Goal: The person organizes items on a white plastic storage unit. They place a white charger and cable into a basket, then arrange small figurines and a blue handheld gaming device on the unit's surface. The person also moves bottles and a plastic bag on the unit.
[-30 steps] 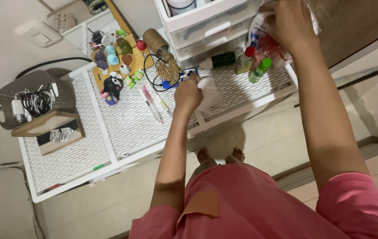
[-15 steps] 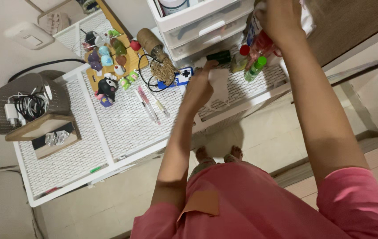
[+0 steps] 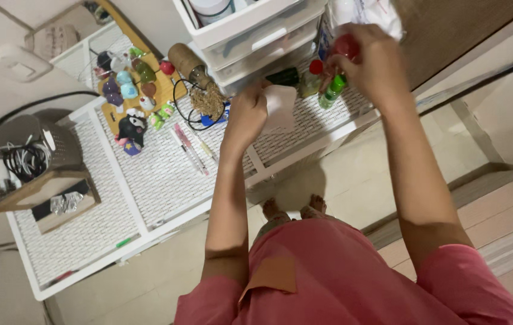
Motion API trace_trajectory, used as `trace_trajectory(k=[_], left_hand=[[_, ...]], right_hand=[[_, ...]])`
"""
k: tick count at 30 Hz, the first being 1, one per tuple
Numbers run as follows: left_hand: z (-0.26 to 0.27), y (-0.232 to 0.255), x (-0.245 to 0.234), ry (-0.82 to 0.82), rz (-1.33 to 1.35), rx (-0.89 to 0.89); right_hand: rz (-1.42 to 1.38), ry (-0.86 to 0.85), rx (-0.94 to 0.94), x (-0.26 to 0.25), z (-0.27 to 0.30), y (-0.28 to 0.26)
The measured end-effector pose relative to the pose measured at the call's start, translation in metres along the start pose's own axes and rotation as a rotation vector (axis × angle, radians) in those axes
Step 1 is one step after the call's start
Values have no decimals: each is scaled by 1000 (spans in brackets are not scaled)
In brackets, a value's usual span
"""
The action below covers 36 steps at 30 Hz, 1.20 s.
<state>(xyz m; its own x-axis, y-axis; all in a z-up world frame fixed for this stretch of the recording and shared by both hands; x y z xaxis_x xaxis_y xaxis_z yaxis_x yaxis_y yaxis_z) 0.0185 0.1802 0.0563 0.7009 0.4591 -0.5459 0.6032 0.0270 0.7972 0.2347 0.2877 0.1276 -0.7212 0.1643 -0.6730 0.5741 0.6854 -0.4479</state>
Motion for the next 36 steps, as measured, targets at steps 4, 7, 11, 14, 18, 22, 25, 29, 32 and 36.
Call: trace_trajectory(k=[4,7,11,14,18,22,25,29,32,36], left_hand=[[-4,8,11,-86,-75,-105],[1,2,45,-232,-225,-266],[-21,17,71,-180,-397,-39],[-34,3,91,-212,-403,-45],[-34,-12,105,-208,-375,-15],[-33,-26,117,-285,-395,-58],[-33,-29,121,-297,-409,-57],[-34,-28,129,-289,-395,-22],[-38,-30,134,-271,-401,-2],[-39,-37,136,-264,-407,-17]], right_hand=[[-33,-16,13,16,1,12],[-112,-80,48,22,3,21],[-114,-43,-10,-1,3,11],[-111,27,-114,-34,3,-6],[-101,157,-184,-94,18,-18],[73,34,49,-99,36,14],[33,-8,78,-70,46,23],[-3,29,108,-43,54,37],[52,89,103,-38,53,42],[120,72,82,-32,49,36]])
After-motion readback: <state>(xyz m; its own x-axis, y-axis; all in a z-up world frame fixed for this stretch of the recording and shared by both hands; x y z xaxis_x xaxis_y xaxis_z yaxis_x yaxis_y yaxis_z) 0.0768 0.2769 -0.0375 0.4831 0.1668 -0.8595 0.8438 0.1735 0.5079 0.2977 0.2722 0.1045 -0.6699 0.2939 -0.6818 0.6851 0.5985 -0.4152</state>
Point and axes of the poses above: each hand's wrist, its own z-axis away from the middle knuckle, its own x-axis out of the palm, y = z × x, the point moved 10 cm from there along -z, towards the middle knuckle, and after that the axes turned 9 degrees about y, right-handed, at the moved point
